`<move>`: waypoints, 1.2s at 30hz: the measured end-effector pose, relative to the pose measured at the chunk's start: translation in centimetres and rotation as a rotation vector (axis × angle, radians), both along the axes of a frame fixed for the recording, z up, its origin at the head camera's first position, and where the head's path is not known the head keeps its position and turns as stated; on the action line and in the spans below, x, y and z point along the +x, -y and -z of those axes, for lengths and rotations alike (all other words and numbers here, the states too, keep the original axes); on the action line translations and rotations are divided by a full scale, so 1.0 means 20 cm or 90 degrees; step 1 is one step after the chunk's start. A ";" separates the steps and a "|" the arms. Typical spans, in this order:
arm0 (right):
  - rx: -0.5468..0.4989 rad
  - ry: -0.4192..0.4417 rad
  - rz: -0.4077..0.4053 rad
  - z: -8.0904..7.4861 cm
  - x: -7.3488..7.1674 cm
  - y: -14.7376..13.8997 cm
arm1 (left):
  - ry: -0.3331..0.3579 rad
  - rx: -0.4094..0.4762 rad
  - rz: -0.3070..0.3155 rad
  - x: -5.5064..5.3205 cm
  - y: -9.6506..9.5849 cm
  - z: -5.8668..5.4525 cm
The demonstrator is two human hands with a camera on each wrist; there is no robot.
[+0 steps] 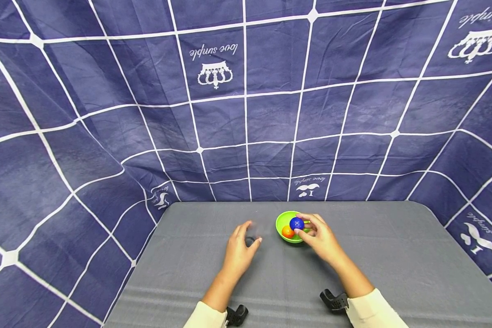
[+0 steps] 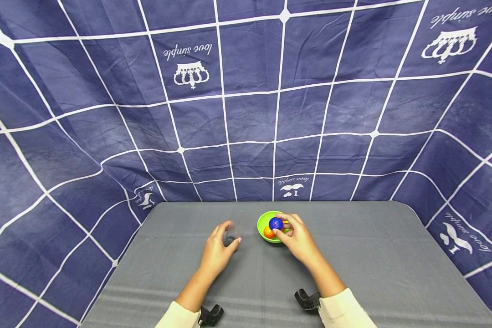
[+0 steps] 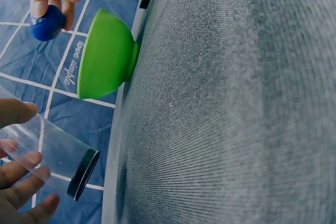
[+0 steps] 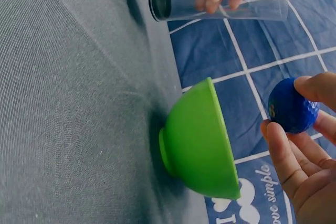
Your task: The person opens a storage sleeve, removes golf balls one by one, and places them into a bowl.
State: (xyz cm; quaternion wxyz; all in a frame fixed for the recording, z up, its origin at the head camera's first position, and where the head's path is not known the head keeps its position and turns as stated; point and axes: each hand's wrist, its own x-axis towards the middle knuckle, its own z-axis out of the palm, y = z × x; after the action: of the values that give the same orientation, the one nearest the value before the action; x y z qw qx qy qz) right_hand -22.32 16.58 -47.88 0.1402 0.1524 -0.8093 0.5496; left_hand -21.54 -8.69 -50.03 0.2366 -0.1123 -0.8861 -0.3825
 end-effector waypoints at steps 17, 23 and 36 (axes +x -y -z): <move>0.167 -0.036 0.040 0.09 -0.05 -0.03 | 0.079 0.068 0.004 -0.02 0.01 0.03; 0.228 -0.078 0.046 0.10 -0.06 -0.04 | 0.099 0.066 0.004 -0.02 0.01 0.03; 0.313 -0.095 0.016 0.10 -0.08 -0.05 | 0.133 0.067 0.020 -0.03 0.02 0.05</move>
State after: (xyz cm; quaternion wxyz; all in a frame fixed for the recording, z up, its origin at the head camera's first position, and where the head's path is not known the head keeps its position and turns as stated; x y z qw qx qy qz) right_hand -23.83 17.56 -49.86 0.1653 0.2120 -0.9080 0.3214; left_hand -22.22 -9.00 -51.01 0.1424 -0.0727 -0.8826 -0.4421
